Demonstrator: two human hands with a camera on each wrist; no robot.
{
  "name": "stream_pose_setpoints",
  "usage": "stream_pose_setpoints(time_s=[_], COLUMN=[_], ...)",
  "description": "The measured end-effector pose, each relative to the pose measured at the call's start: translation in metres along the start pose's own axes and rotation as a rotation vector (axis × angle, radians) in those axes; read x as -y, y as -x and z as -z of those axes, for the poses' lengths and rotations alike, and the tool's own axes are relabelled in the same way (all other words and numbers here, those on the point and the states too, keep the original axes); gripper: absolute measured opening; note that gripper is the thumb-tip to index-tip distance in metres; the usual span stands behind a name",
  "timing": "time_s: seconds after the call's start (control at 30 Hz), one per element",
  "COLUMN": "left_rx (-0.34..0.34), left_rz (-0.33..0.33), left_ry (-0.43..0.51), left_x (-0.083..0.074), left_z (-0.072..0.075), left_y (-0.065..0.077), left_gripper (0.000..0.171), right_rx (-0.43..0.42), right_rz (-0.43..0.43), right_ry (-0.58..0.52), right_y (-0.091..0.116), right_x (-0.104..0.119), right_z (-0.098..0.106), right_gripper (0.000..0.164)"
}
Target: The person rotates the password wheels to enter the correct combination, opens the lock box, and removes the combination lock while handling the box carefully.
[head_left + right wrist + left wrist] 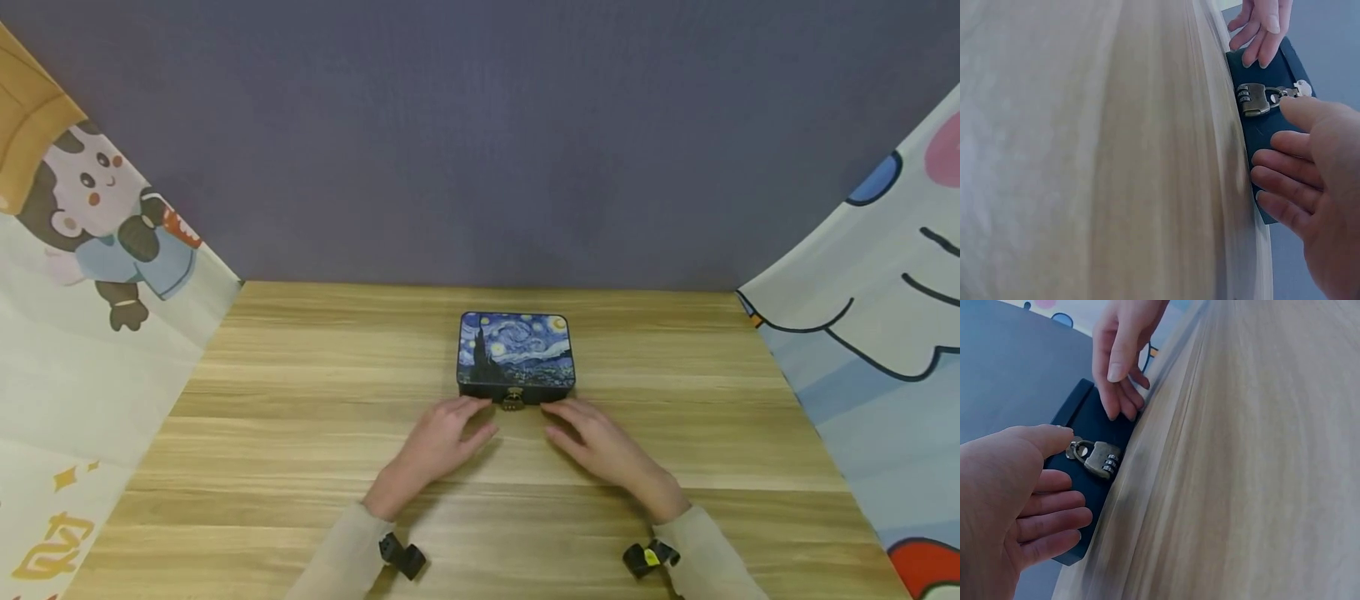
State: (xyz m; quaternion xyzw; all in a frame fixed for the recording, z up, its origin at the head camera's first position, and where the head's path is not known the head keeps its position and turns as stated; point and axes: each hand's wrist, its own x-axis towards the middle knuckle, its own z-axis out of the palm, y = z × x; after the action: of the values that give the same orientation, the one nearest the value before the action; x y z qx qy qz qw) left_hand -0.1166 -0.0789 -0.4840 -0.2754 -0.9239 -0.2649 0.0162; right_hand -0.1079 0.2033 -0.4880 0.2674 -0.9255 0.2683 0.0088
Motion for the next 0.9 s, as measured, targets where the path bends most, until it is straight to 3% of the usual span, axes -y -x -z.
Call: stream_pose_setpoints(time_s=[0.33,0.9], left_rx=[0.016,-0.004], left_rz=[0.037,0.035], left_ry=[0.028,0.050], left_x=[-0.0021,-0.0086], left_z=[-0.0039,-0.0080], left_y=[0.0000,-0.0015], left_gripper=[0.047,0.050], right_rx=[-0.006,-0.046], right_rz=[-0.001,0.037], right_ry=[0.000,-0.001], right_y=[-0.0012,-0.0041], right_x=[0.0027,0.0048], right_z=[-0.0024,-0.0054], right_gripper=[0.044,0.042])
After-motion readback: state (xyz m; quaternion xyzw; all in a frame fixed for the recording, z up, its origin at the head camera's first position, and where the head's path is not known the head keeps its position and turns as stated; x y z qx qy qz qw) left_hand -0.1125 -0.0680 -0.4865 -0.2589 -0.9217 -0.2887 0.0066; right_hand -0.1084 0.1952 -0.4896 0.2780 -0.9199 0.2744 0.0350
